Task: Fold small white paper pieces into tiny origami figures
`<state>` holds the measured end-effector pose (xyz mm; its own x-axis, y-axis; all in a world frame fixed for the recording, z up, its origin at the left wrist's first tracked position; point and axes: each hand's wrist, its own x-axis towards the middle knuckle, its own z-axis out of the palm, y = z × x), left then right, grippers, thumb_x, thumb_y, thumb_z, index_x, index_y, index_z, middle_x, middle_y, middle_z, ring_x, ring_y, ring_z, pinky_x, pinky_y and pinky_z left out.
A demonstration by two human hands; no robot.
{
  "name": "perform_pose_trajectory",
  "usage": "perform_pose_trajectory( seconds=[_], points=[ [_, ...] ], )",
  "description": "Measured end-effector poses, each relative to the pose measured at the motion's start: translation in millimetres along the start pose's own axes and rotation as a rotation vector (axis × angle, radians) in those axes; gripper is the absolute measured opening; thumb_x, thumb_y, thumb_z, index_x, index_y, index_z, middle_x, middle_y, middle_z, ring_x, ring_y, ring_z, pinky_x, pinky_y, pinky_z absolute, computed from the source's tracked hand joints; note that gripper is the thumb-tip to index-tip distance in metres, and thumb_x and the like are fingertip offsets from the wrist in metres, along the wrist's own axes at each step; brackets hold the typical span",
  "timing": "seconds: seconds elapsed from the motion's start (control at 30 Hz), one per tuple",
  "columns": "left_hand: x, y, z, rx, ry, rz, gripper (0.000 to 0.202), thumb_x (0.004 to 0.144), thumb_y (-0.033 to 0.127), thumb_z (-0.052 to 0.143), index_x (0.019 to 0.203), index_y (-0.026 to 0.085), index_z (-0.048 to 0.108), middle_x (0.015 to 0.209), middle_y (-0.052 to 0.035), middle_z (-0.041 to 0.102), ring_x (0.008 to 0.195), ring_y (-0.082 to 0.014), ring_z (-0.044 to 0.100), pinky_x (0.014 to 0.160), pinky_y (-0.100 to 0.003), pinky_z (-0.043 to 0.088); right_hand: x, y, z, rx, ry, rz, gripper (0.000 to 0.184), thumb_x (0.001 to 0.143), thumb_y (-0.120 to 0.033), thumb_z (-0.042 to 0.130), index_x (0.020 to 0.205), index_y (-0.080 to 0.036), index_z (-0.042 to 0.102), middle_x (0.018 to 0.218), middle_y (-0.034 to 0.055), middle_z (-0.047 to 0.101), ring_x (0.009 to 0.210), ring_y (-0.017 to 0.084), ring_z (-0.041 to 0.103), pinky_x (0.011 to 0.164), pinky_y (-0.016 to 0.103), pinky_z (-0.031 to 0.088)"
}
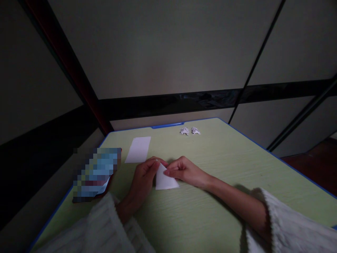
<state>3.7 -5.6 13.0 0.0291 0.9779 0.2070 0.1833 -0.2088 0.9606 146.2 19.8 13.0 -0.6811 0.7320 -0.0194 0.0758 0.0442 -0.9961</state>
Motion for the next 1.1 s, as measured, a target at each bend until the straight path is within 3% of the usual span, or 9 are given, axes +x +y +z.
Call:
perform_pose_trajectory(
  seconds=[0.2, 0.47, 1.1],
  points=[
    [0, 0, 0.4, -0.071, -0.043, -0.082, 0.021, 0.070, 0.025, 0.045, 0.067, 0.014, 0.062, 0.059, 0.0003, 0.059, 0.057, -0.0128, 0.049, 0.053, -0.021, 0.034, 0, 2, 1, 0.006, 0.028, 0.042, 0.024, 0.067, -0.027, 0.051, 0.052, -0.008, 0.050, 0.042, -0.0064, 0.037, 0.037, 0.002, 0.026, 0.037, 0.017, 0.017],
    [0, -1, 0.8, -0.033, -0.074, 0.024, 0.022, 0.072, 0.023, 0.042, 0.070, 0.014, 0.062, 0.068, -0.0020, 0.060, 0.067, -0.0149, 0.052, 0.062, -0.023, 0.037, 1, 5, 1, -0.032, 0.051, 0.032, 0.024, 0.066, -0.028, 0.050, 0.054, -0.007, 0.053, 0.042, -0.0058, 0.036, 0.038, 0.002, 0.029, 0.037, 0.017, 0.019],
    [-1, 0, 0.5, 0.055, -0.098, 0.056, 0.023, 0.074, 0.022, 0.038, 0.066, 0.015, 0.058, 0.065, -0.0009, 0.056, 0.066, -0.0143, 0.050, 0.061, -0.022, 0.036, -1, 11, 4, -0.219, 0.109, -0.072, 0.028, 0.069, -0.026, 0.045, 0.046, -0.012, 0.040, 0.045, -0.0054, 0.025, 0.040, 0.003, 0.022, 0.038, 0.018, 0.014]
  ],
)
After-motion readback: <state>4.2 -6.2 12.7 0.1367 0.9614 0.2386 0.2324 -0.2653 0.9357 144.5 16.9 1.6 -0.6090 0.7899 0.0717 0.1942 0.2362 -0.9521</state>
